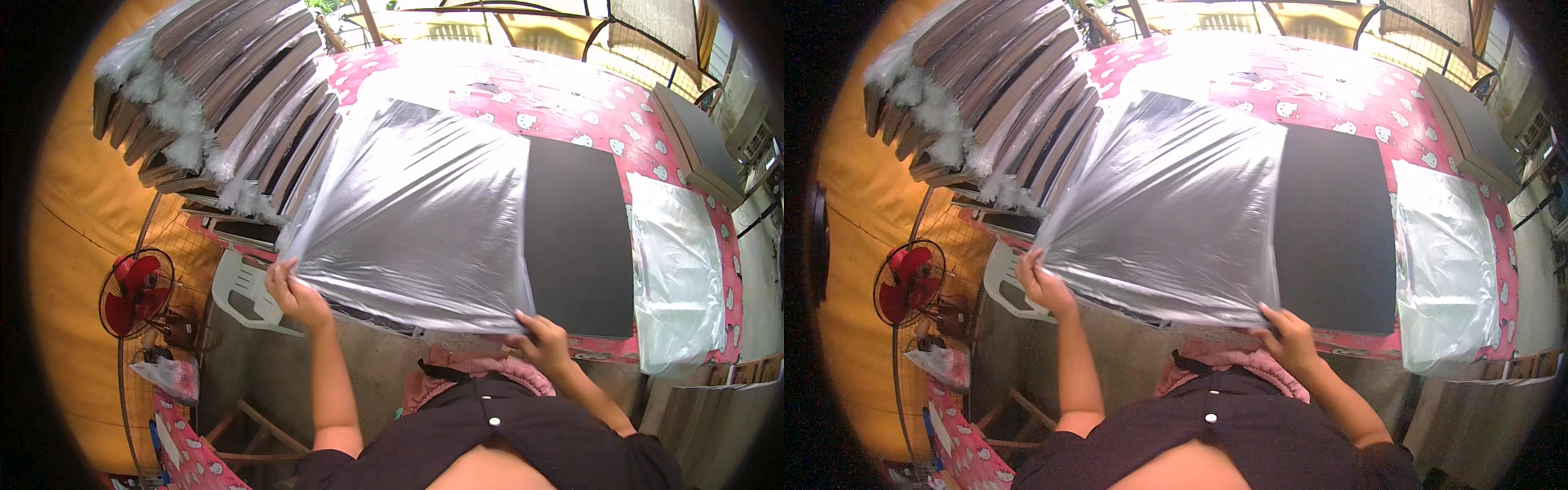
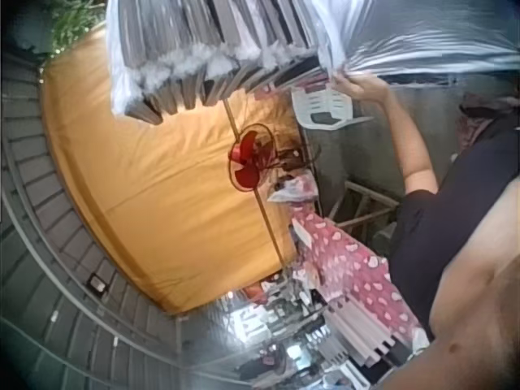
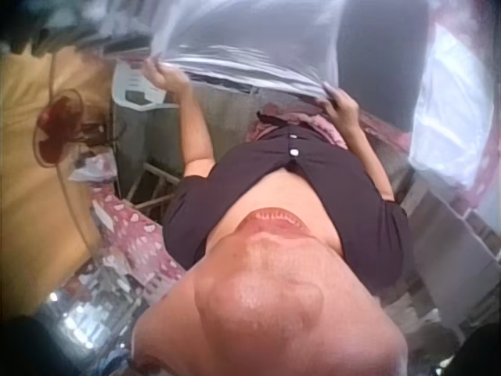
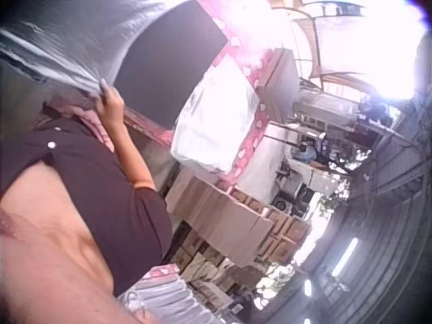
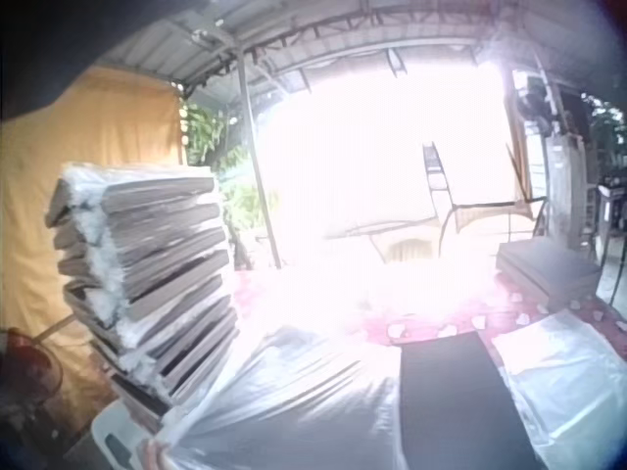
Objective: The person inserts rectangular boards into clear plastic bags by hand and folds the excess plastic over the edges of the boards.
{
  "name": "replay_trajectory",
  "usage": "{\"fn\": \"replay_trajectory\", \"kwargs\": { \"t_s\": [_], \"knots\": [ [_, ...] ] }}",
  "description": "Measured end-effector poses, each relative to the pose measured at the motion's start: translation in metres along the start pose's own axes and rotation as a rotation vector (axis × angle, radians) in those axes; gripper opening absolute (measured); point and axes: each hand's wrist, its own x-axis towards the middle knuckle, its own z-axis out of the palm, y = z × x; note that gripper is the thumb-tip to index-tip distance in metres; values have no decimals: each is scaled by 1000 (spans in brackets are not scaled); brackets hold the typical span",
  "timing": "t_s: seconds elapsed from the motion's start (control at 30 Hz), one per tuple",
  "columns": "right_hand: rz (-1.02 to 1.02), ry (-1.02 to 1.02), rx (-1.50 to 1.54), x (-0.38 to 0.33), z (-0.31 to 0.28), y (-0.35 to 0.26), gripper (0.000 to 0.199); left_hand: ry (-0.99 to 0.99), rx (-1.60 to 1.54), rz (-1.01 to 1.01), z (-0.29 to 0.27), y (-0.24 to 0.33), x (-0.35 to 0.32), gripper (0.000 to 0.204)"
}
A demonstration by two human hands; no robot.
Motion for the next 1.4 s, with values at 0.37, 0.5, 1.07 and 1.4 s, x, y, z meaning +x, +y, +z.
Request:
{"fn": "replay_trajectory", "kwargs": {
  "t_s": [0.37, 0.5, 1.07, 1.4],
  "knots": [
    [-29, -155, -190, 78, 130, -26, 29, -537, 289, 150, -4, -107, -1, 48],
    [64, -469, -187, 77, 149, -46, 37, -1064, 569, 241, -35, -55, -51, 55],
    [711, 707, -575, -175, -200, 114, 25, -1185, -182, 370, 40, 137, -117, 47],
    [497, 586, -241, -213, -300, 231, 15, -1713, -493, 651, 78, 356, -297, 52]
  ]
}}
